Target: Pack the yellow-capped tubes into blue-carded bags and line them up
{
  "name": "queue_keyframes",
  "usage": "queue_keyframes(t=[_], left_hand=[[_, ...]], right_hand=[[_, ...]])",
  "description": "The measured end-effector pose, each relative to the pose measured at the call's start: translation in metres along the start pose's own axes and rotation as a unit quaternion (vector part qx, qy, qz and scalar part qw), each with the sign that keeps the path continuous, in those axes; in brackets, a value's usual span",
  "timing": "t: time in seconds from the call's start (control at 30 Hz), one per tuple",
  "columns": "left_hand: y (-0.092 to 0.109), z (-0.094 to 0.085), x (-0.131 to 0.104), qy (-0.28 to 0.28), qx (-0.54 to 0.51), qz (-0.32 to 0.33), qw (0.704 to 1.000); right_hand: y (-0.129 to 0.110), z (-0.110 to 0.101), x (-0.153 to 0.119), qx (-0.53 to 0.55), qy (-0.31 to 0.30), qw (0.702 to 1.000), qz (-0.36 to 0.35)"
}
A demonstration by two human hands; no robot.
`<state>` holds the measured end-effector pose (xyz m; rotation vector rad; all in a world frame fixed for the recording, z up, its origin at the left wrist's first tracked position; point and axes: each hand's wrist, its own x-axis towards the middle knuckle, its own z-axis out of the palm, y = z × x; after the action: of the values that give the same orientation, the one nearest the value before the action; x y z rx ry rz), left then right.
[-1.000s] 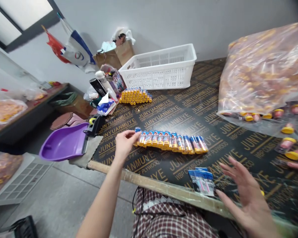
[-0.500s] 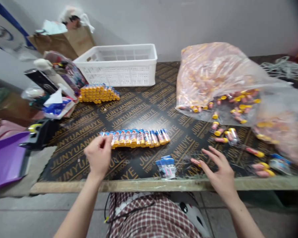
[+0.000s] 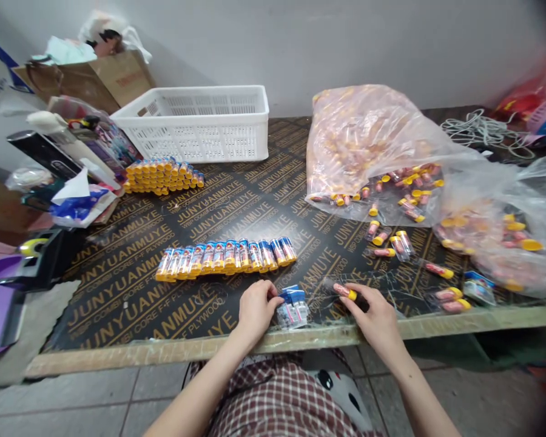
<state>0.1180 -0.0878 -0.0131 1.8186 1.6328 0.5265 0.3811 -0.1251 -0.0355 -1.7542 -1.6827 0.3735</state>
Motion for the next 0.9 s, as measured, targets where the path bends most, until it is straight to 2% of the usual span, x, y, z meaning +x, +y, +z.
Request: queue_keyframes(t=[0.17,0.27,0.33,0.47,0.57,0.63,0.77,0.9], left_hand=[[0.003,0.003,-0.005,0.031,-0.042,0.011,0.999],[0.004,0.002,-0.006,0.025,-0.15,-0.014,0.988],[0.005,-0.001,-0.006,0.014,-0.266,-0.052,0.963],[0.009,-0.01,-0.008,0.011,-0.47,-0.14,0.872],[0.015,-0.017,-0.009,0.008,-0.555,-0.186,0.811],[0.017,-0.02,-0.009,0.011,-0.589,-0.208,0.781],[0.019,-0.021,-0.008,0.044,-0.623,-0.237,0.745],[0.018,-0.022,-0.008,0.074,-0.635,-0.249,0.727]], right_hand=[[-0.032,0.001,-0.003,0.131,0.009,0.99,0.054],[-0.05,0.003,-0.006,0.219,0.025,0.973,0.064],[-0.061,0.004,-0.01,0.275,0.021,0.959,0.07],[-0.079,0.003,-0.018,0.336,-0.011,0.94,0.057],[-0.089,0.002,-0.024,0.325,-0.004,0.945,0.039],[-0.093,0.002,-0.028,0.3,0.004,0.954,0.024],[-0.095,0.005,-0.034,0.244,0.01,0.97,-0.011],[-0.096,0.009,-0.037,0.217,0.023,0.974,-0.058]])
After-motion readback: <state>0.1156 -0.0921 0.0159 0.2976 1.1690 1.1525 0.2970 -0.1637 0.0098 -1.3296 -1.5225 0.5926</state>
